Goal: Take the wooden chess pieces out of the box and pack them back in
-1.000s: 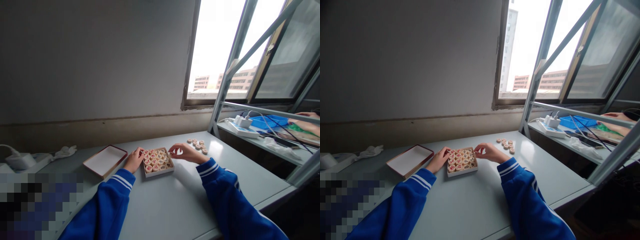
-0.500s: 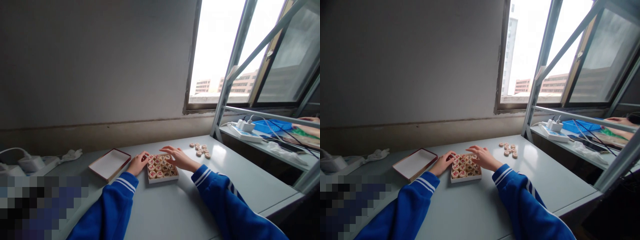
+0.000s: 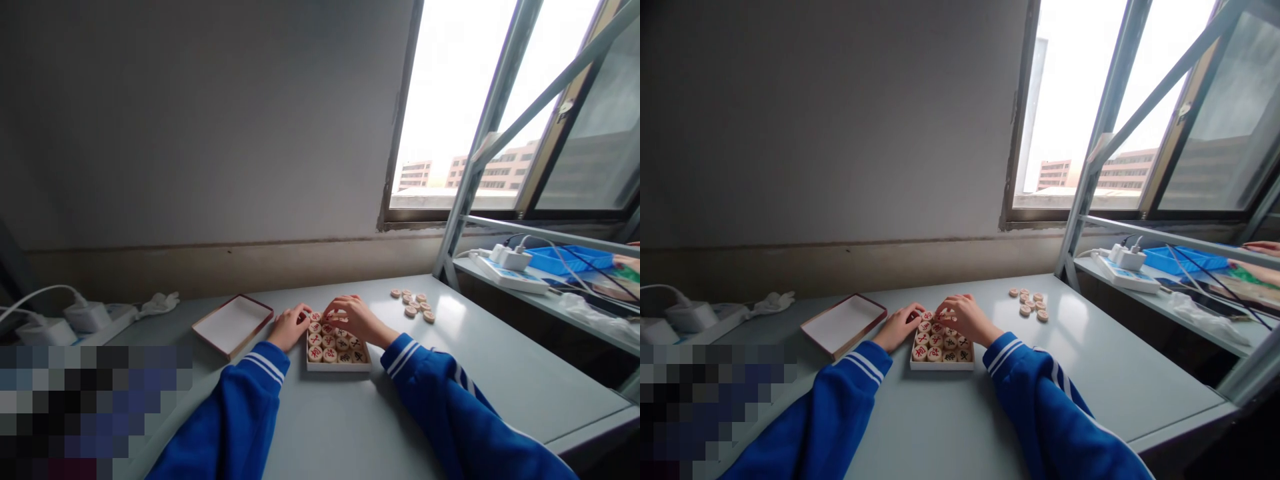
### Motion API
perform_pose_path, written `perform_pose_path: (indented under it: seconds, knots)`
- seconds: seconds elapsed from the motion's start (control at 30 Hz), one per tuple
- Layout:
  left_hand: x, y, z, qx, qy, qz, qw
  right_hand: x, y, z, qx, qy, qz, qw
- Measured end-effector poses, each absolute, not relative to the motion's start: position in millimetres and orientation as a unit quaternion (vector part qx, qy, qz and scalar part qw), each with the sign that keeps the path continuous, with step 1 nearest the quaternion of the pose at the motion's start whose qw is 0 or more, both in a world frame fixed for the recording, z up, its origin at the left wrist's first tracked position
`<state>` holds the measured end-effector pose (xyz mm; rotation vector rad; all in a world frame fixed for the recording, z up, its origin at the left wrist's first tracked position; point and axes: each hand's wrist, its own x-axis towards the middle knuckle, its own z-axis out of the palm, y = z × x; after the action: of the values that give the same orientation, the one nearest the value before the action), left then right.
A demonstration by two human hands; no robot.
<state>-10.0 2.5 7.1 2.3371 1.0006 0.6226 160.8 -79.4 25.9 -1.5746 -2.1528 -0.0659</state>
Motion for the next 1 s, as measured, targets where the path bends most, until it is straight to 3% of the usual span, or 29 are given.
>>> perform_pose_path:
  seconds: [0.17,0.4,0.6,0.73,0.83,0.93,1.0]
  knots:
    - [-9.7,4.2,4.2,0.861,0.366,0.237,0.261,161.3,-79.0,21.1,-0.576,-0.785,-0.026,0.224]
    - [-9.0,6.7,2.2,0.866,0.367,0.227,0.254,182.0,-73.3,23.6,-0.602,-0.741,0.017,0.298]
    - [-9.4,6.1,4.4,0.872,0.369,0.208,0.244,233.2,-99.5,31.9,-0.764,-0.623,-0.106,0.130]
    - [-9.9,4.4,7.2,0.874,0.372,0.204,0.238,238.7,-112.5,43.4,-0.776,-0.593,-0.156,0.150]
    - [-10.8,4.1,8.2,0.873,0.375,0.203,0.239,209.9,-105.6,48.5,-0.681,-0.700,-0.080,0.199]
    - [-12.2,5.0,7.1,0.871,0.369,0.212,0.245,172.5,-96.0,42.8,-0.558,-0.807,0.050,0.185]
    - [-13.1,6.1,5.5,0.871,0.365,0.215,0.250,154.4,-92.9,35.9,-0.543,-0.817,0.062,0.182]
